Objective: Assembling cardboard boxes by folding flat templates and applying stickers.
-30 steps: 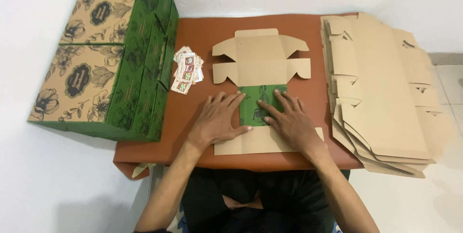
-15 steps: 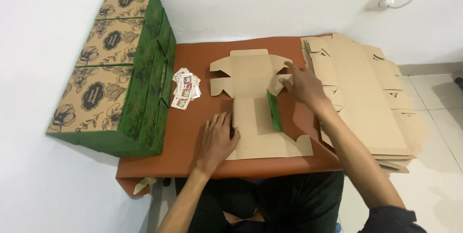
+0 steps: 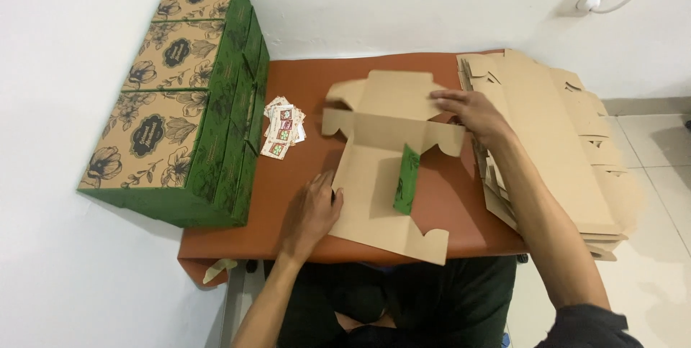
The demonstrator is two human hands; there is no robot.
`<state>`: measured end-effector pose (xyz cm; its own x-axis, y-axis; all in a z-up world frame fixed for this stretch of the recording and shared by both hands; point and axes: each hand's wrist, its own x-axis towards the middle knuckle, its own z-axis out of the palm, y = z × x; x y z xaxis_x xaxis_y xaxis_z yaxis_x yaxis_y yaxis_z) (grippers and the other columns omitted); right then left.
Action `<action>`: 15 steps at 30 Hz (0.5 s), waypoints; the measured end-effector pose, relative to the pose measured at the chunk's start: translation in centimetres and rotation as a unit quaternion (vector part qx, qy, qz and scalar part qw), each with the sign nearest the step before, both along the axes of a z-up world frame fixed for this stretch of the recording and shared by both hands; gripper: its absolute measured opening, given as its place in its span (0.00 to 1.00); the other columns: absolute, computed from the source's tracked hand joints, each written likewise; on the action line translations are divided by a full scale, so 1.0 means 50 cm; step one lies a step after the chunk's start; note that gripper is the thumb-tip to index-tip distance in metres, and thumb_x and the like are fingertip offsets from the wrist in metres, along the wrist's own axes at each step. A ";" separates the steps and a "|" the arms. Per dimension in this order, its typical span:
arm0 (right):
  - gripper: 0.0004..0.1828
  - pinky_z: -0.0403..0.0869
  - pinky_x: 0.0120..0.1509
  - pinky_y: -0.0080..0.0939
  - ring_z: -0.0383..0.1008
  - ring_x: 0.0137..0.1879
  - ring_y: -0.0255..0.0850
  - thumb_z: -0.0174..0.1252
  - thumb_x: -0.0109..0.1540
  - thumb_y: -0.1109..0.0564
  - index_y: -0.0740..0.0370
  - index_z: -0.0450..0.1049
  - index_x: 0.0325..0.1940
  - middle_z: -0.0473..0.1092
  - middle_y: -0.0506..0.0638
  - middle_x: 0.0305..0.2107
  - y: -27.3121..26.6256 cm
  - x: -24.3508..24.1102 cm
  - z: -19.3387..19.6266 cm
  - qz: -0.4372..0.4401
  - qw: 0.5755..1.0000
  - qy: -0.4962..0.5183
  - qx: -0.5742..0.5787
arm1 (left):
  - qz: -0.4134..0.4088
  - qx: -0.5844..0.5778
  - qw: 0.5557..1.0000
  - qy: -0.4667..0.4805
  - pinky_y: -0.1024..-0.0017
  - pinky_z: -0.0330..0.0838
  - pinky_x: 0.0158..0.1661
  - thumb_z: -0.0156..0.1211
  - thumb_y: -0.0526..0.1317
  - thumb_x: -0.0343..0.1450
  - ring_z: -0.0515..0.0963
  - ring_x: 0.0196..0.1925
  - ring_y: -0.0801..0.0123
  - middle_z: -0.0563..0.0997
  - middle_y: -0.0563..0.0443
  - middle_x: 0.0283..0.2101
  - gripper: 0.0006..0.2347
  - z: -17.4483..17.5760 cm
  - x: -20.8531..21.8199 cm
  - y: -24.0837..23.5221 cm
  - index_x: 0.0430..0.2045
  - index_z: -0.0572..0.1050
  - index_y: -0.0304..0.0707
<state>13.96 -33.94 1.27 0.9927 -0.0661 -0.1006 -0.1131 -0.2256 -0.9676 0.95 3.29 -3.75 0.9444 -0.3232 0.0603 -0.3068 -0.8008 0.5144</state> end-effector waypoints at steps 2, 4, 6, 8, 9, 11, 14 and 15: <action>0.19 0.83 0.43 0.43 0.78 0.45 0.43 0.65 0.68 0.54 0.60 0.80 0.62 0.76 0.57 0.49 -0.012 -0.043 0.017 -0.033 0.999 -0.031 0.005 | 0.007 -0.046 0.999 -0.024 0.44 0.71 0.54 0.59 0.37 0.76 0.81 0.57 0.38 0.80 0.25 0.58 0.26 0.047 -0.002 -0.011 0.70 0.65 0.25; 0.19 0.83 0.43 0.41 0.78 0.42 0.39 0.65 0.68 0.53 0.58 0.80 0.63 0.76 0.53 0.47 -0.032 -0.085 0.033 -0.069 0.996 -0.059 0.008 | 0.010 -0.092 0.995 -0.045 0.34 0.65 0.59 0.65 0.35 0.74 0.77 0.61 0.29 0.77 0.19 0.61 0.32 0.064 -0.003 -0.022 0.74 0.59 0.25; 0.21 0.83 0.40 0.38 0.80 0.32 0.39 0.61 0.71 0.56 0.54 0.76 0.70 0.76 0.53 0.40 -0.056 -0.126 0.047 -0.134 0.987 -0.085 -0.014 | 0.028 -0.068 0.990 -0.118 0.37 0.65 0.62 0.68 0.42 0.73 0.70 0.69 0.37 0.67 0.30 0.73 0.36 0.052 0.001 -0.029 0.76 0.57 0.34; 0.23 0.81 0.39 0.37 0.80 0.35 0.41 0.58 0.73 0.57 0.56 0.72 0.73 0.76 0.55 0.42 -0.055 -0.187 0.062 -0.139 0.987 -0.076 -0.031 | 0.012 -0.082 0.991 -0.107 0.36 0.65 0.61 0.66 0.40 0.74 0.69 0.70 0.38 0.68 0.32 0.73 0.32 0.067 -0.016 -0.045 0.75 0.60 0.35; 0.24 0.79 0.38 0.35 0.81 0.38 0.42 0.55 0.74 0.57 0.59 0.69 0.76 0.75 0.57 0.43 -0.054 -0.216 0.069 -0.140 0.987 -0.069 -0.048 | 0.000 -0.095 0.991 -0.099 0.35 0.65 0.60 0.64 0.39 0.75 0.68 0.71 0.39 0.69 0.34 0.72 0.28 0.074 -0.024 -0.053 0.73 0.64 0.36; 0.28 0.77 0.42 0.39 0.79 0.44 0.48 0.55 0.75 0.55 0.63 0.63 0.79 0.70 0.63 0.55 -0.066 -0.266 0.073 -0.126 0.988 -0.054 -0.070 | -0.044 -0.086 0.992 -0.078 0.35 0.66 0.60 0.66 0.42 0.74 0.68 0.72 0.41 0.70 0.37 0.71 0.28 0.104 -0.051 -0.061 0.71 0.67 0.38; 0.33 0.75 0.44 0.44 0.77 0.50 0.52 0.54 0.74 0.53 0.69 0.58 0.81 0.69 0.69 0.62 -0.068 -0.324 0.100 -0.107 0.986 -0.002 -0.126 | -0.096 -0.052 0.990 -0.091 0.42 0.60 0.63 0.65 0.59 0.68 0.66 0.74 0.47 0.71 0.42 0.71 0.36 0.059 -0.069 -0.077 0.68 0.68 0.36; 0.35 0.75 0.43 0.46 0.77 0.51 0.49 0.53 0.71 0.53 0.71 0.59 0.80 0.72 0.67 0.57 -0.066 -0.342 0.112 -0.102 0.981 0.039 -0.162 | -0.106 -0.029 0.986 -0.122 0.48 0.55 0.67 0.61 0.73 0.64 0.63 0.75 0.51 0.69 0.43 0.73 0.47 0.030 -0.072 -0.082 0.69 0.66 0.31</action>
<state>-3.14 -37.23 6.86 0.9455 -0.3037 -0.1171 -0.2591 -0.4846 -0.8355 -2.64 -0.82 -2.26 0.8109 -0.5011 0.3022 -0.5849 -0.6769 0.4470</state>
